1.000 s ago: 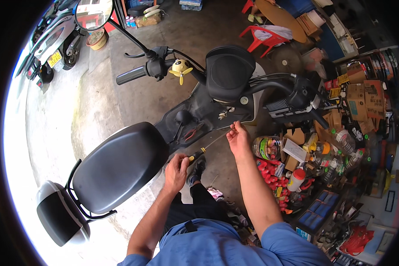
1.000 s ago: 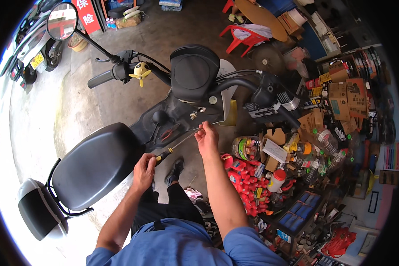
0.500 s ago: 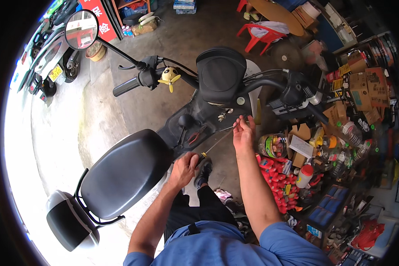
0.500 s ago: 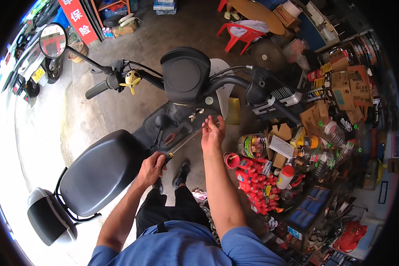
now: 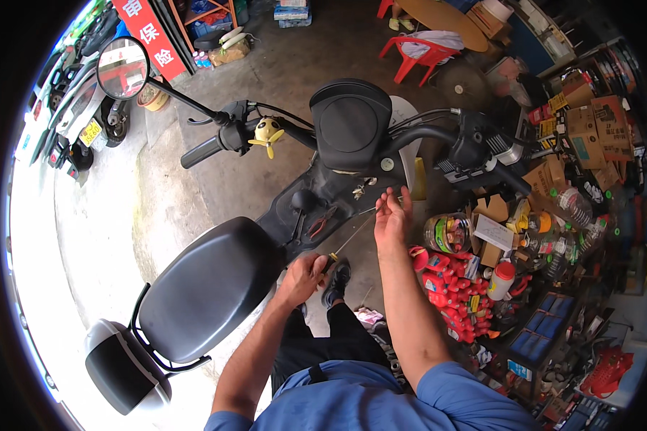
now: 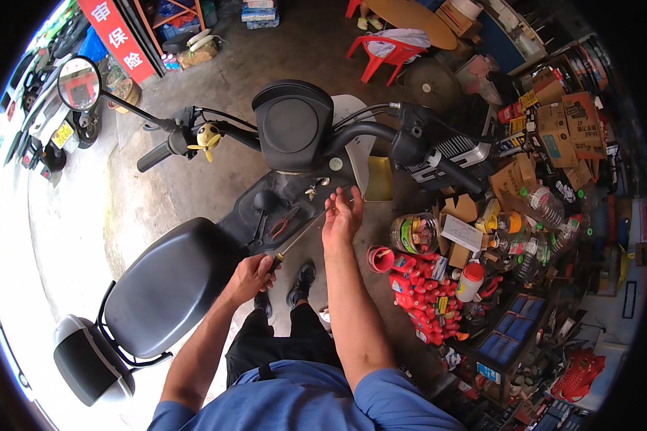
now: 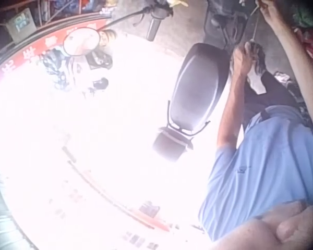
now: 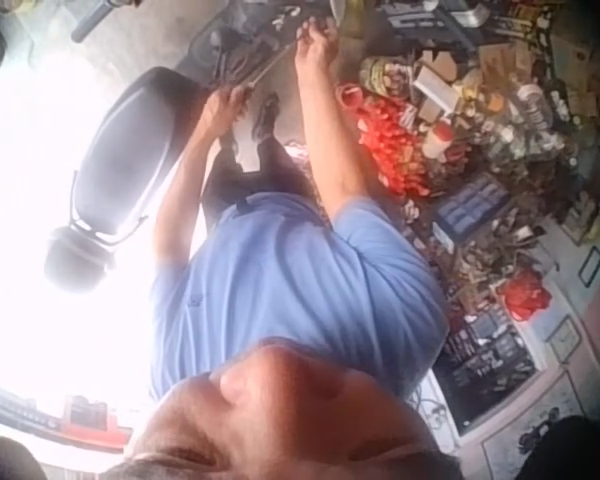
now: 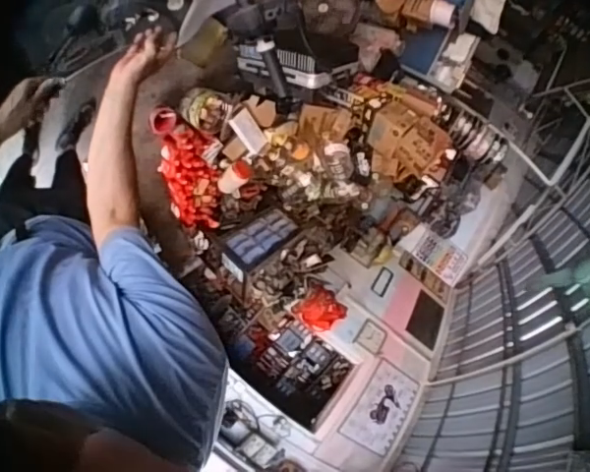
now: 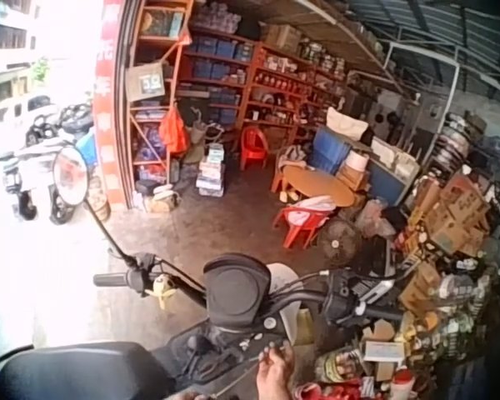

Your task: Replacing or repairing a side mirror and internal components of a motor scooter.

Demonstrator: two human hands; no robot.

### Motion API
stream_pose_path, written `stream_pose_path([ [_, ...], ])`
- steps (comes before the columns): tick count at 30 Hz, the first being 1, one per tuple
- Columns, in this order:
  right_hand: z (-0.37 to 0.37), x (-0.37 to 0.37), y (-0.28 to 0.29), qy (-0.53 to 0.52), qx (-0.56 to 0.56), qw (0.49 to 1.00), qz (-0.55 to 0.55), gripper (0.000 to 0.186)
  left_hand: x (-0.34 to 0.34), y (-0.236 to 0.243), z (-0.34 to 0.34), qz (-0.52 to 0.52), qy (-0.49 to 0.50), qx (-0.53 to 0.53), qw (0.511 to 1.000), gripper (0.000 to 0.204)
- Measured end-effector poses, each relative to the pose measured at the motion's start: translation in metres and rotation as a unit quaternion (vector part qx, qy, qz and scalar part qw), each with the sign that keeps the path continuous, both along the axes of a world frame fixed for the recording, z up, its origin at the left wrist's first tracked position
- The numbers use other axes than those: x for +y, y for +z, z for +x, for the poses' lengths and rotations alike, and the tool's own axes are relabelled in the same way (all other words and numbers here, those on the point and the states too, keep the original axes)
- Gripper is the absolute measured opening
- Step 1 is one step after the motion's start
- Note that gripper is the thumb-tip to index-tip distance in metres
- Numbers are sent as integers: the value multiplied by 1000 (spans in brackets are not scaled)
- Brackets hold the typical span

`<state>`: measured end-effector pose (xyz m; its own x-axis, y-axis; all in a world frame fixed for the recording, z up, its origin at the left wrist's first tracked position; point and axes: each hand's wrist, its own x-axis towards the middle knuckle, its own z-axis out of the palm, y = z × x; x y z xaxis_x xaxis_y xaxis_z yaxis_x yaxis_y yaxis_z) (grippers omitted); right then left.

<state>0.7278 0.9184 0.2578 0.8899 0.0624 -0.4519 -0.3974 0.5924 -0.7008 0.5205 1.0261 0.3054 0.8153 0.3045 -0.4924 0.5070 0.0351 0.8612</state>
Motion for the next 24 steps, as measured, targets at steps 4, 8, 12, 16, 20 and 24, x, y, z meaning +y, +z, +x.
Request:
stream_pose_path([
  [4, -2, 3, 1, -3, -12, 1000, -11, 50, 2, -12, -3, -73, -15, 36, 997, 39],
  [8, -6, 6, -1, -9, -33, 998, -53, 50, 4, -5, 0, -82, -18, 31, 996, 40],
  [12, -6, 7, -6, -6, -47, 996, -78, 50, 8, -2, 3, -78, -19, 24, 996, 40],
  [16, -6, 10, -4, -6, -52, 995, -82, 49, 15, -6, -1, -65, -54, 28, 996, 40],
  [20, -5, 8, -7, -16, -67, 994, -89, 46, 15, -8, -1, -69, -74, 25, 995, 39],
  [24, -9, 7, -3, -23, -70, 992, -103, 45, 10, -10, -7, -54, -79, 7, 995, 39],
])
